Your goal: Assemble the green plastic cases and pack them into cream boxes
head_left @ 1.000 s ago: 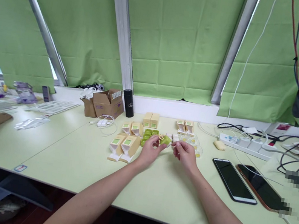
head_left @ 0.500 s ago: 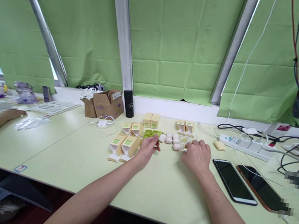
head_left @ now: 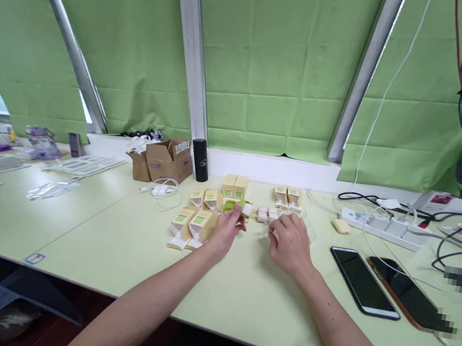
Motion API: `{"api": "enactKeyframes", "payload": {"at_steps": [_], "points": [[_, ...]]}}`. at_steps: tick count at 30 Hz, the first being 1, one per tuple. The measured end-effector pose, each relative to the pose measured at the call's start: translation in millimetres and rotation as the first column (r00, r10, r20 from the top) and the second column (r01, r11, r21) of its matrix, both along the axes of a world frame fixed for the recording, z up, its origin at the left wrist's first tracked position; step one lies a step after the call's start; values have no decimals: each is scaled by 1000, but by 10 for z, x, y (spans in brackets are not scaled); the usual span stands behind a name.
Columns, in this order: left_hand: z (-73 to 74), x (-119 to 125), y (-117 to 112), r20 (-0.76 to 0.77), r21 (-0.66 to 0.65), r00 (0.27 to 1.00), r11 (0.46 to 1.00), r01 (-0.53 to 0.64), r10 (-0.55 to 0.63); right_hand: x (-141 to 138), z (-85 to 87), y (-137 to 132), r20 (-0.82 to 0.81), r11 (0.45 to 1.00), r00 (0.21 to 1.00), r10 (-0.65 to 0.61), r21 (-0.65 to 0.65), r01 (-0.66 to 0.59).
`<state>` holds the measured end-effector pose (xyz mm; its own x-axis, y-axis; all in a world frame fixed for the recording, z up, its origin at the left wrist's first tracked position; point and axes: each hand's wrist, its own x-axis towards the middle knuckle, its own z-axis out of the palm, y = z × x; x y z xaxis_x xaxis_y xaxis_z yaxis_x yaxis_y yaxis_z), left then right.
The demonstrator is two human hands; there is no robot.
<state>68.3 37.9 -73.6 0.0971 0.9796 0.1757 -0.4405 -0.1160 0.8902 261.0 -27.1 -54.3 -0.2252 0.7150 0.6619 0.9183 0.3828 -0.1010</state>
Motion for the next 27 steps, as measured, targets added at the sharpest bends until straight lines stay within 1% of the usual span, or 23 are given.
{"api": "enactKeyframes", "payload": {"at_steps": [2, 4, 6, 8, 10, 12, 14, 17, 20, 22, 24, 25, 27], "points": [[-7, 0, 6, 3, 5, 1000, 1000, -18, 18, -103, -40, -34, 8, 997, 997, 71, -40, -71], [-9, 2, 6, 8, 3, 1000, 1000, -26, 26, -183, -84, -56, 22, 985, 990, 137, -109, -134], [-8, 3, 3, 12, 2, 1000, 1000, -29, 29, -223, -123, -63, -2, 968, 984, 177, -178, -175], [-5, 0, 3, 12, 6, 999, 999, -34, 34, -222, -158, -49, -76, 952, 979, 187, -232, -200], [-1, -3, 7, 8, 9, 999, 999, -38, 38, -194, -197, -18, -206, 934, 963, 173, -278, -227], [0, -5, 13, 6, 10, 999, 999, -41, 41, -162, -247, 26, -362, 907, 921, 142, -325, -268], [0, -4, 19, 9, 9, 999, 999, -47, 47, -143, -300, 72, -481, 873, 868, 124, -362, -326], [-2, -1, 21, 9, 12, 999, 999, -46, 46, -147, -364, 129, -600, 814, 791, 124, -394, -426], [-6, -1, 20, 15, 14, 999, 999, -46, 45, -162, -389, 171, -684, 765, 722, 107, -407, -499], [-11, -4, 25, 19, 12, 998, 999, -53, 53, -163, -386, 200, -749, 741, 656, 95, -387, -549], [-18, -6, 34, 17, 13, 998, 998, -59, 59, -153, -372, 230, -836, 723, 544, 70, -333, -605], [-23, -7, 40, 15, 14, 998, 998, -62, 61, -145, -361, 244, -884, 713, 465, 51, -294, -637], [-31, -8, 52, 10, 16, 998, 998, -61, 61, -126, -340, 264, -961, 676, 276, -2, -205, -708]]}}
